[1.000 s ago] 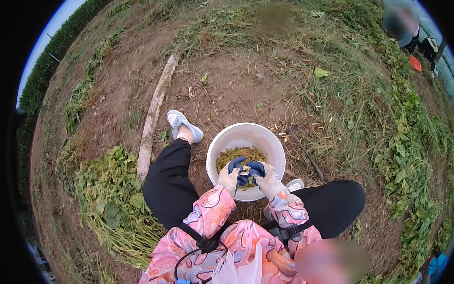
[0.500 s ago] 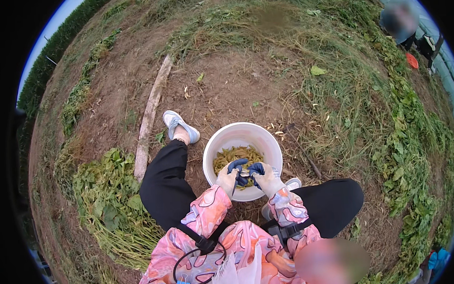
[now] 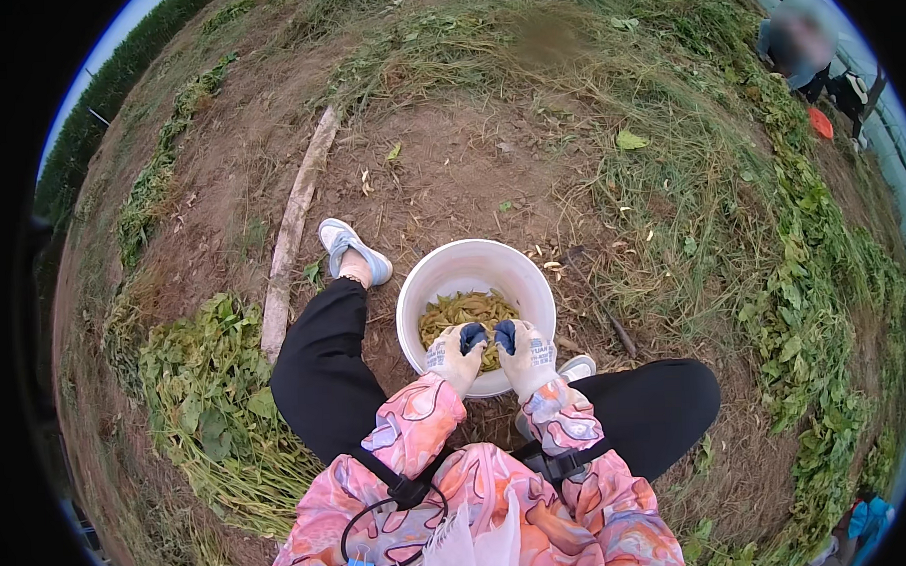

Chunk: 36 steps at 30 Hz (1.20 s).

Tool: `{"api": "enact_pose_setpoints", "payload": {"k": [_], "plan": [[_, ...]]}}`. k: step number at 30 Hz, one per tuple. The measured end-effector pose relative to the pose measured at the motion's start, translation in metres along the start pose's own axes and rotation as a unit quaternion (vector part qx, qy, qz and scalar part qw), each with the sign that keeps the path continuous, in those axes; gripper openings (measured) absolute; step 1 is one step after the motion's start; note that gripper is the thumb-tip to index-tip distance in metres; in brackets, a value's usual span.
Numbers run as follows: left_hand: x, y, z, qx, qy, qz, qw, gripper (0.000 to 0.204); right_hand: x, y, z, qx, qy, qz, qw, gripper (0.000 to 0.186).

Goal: The person sits on the ground in a field and picks green vegetables from a pile of vines, placing them into a white bucket. The person handles the vines and vegetables by hand, repeatedly picking and depositing them into the bucket.

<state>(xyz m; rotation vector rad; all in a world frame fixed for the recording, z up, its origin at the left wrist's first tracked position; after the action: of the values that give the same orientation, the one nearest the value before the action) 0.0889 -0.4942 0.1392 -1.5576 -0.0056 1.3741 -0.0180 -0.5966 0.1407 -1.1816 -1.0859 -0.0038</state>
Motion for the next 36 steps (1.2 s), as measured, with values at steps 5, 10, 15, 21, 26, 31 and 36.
{"api": "enact_pose_setpoints", "payload": {"k": [5,10,15,21,26,31,36], "plan": [[0.005,-0.008,-0.001,0.025,0.04,0.008,0.999,0.033,0.014,0.011,-0.002,0.024,-0.016,-0.009,1.0,0.022],[-0.009,-0.006,0.006,0.019,0.115,0.027,0.993,0.036,-0.017,0.02,-0.004,0.018,0.048,-0.112,0.992,0.018],[-0.009,-0.015,0.001,0.039,0.116,-0.077,0.989,0.035,0.01,0.01,-0.001,0.055,-0.004,-0.091,0.994,0.02],[-0.015,-0.012,0.007,0.068,0.12,-0.149,0.979,0.031,0.019,0.012,0.005,0.04,-0.095,-0.039,0.994,0.018],[-0.014,-0.007,0.0,0.064,0.106,-0.12,0.985,0.027,0.016,0.013,0.004,0.049,-0.058,-0.038,0.996,0.015],[0.027,-0.003,-0.018,-0.024,0.032,0.137,0.99,0.044,-0.015,0.029,-0.009,0.075,0.053,-0.134,0.987,0.018],[0.021,0.006,-0.02,0.093,0.0,0.345,0.934,0.048,-0.023,0.02,-0.008,0.12,0.174,-0.228,0.951,0.014]]}}
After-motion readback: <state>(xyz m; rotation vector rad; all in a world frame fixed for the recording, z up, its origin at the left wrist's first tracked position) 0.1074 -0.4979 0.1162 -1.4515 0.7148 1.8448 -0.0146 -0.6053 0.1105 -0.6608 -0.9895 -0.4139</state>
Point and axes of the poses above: each hand's wrist, its own z-axis away from the middle knuckle, its own y-axis out of the palm, x = y × z, the point moved 5 cm from there along -z, towards the middle knuckle, and after that the axes turned 2 degrees about -x, right-handed, at the moved point
